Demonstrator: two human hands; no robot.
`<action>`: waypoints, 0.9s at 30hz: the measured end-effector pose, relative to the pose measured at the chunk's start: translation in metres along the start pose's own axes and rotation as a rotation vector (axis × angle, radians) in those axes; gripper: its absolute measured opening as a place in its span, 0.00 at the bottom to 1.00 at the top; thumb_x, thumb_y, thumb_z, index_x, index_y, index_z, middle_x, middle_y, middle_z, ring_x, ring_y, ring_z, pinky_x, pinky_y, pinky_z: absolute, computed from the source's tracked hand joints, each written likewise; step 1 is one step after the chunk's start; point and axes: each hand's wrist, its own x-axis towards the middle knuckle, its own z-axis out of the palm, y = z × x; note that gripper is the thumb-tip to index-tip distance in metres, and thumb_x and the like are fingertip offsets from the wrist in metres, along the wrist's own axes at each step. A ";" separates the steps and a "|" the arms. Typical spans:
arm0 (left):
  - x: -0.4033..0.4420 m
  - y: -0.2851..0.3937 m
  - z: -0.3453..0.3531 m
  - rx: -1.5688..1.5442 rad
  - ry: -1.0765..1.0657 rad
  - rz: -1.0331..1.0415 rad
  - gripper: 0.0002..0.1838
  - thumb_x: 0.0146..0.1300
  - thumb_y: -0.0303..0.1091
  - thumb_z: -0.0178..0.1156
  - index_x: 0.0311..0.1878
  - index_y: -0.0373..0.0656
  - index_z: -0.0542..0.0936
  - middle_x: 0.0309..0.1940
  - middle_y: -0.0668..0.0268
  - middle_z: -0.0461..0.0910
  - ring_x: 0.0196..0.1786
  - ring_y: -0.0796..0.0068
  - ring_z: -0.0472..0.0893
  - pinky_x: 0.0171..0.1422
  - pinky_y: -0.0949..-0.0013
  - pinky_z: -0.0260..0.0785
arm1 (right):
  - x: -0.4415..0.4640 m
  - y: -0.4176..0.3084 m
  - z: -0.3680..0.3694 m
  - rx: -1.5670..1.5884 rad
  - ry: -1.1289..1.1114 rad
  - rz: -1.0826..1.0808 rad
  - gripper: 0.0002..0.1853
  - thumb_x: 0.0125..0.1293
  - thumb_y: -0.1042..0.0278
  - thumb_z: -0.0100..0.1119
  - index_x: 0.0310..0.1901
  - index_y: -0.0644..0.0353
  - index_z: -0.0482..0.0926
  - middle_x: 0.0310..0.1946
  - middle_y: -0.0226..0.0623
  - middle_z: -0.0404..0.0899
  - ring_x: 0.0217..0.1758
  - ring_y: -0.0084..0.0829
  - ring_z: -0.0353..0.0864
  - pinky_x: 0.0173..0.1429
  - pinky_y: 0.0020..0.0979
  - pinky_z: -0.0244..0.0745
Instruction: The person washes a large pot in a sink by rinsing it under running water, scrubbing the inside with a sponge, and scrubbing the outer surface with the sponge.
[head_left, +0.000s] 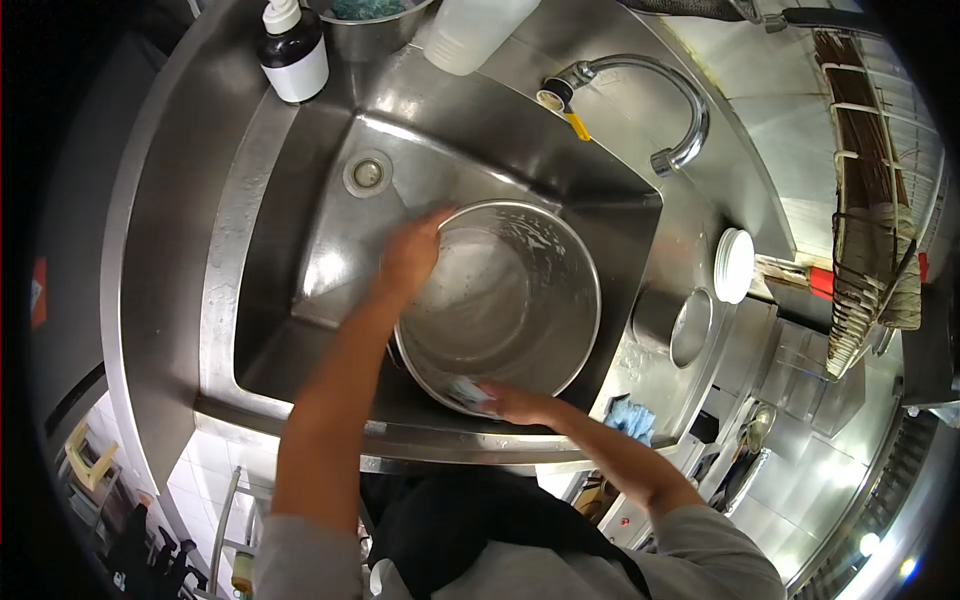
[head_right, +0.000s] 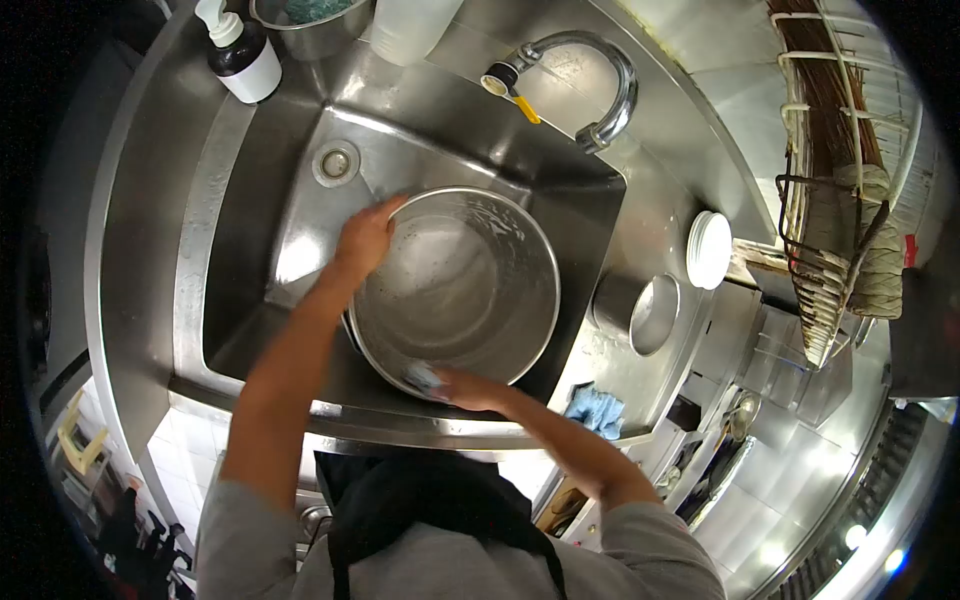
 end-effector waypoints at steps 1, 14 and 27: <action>0.017 0.001 -0.006 0.023 -0.071 0.117 0.24 0.65 0.30 0.53 0.64 0.62 0.72 0.50 0.60 0.78 0.49 0.51 0.80 0.54 0.52 0.73 | -0.014 0.005 -0.014 -0.181 -0.054 -0.008 0.33 0.65 0.50 0.55 0.69 0.58 0.65 0.69 0.48 0.62 0.73 0.45 0.60 0.75 0.47 0.55; -0.086 0.028 -0.008 0.093 0.110 -0.427 0.25 0.63 0.26 0.52 0.63 0.57 0.66 0.51 0.55 0.73 0.49 0.48 0.80 0.52 0.51 0.75 | 0.031 0.061 -0.032 -0.706 -0.173 0.085 0.32 0.62 0.49 0.56 0.67 0.51 0.68 0.65 0.49 0.68 0.67 0.54 0.68 0.69 0.61 0.57; -0.080 0.014 -0.003 0.155 0.046 -0.369 0.22 0.65 0.26 0.50 0.62 0.55 0.66 0.51 0.56 0.76 0.45 0.46 0.81 0.48 0.49 0.76 | 0.031 0.057 -0.103 -1.296 0.040 0.214 0.27 0.64 0.57 0.51 0.63 0.58 0.72 0.64 0.48 0.69 0.70 0.49 0.65 0.71 0.58 0.54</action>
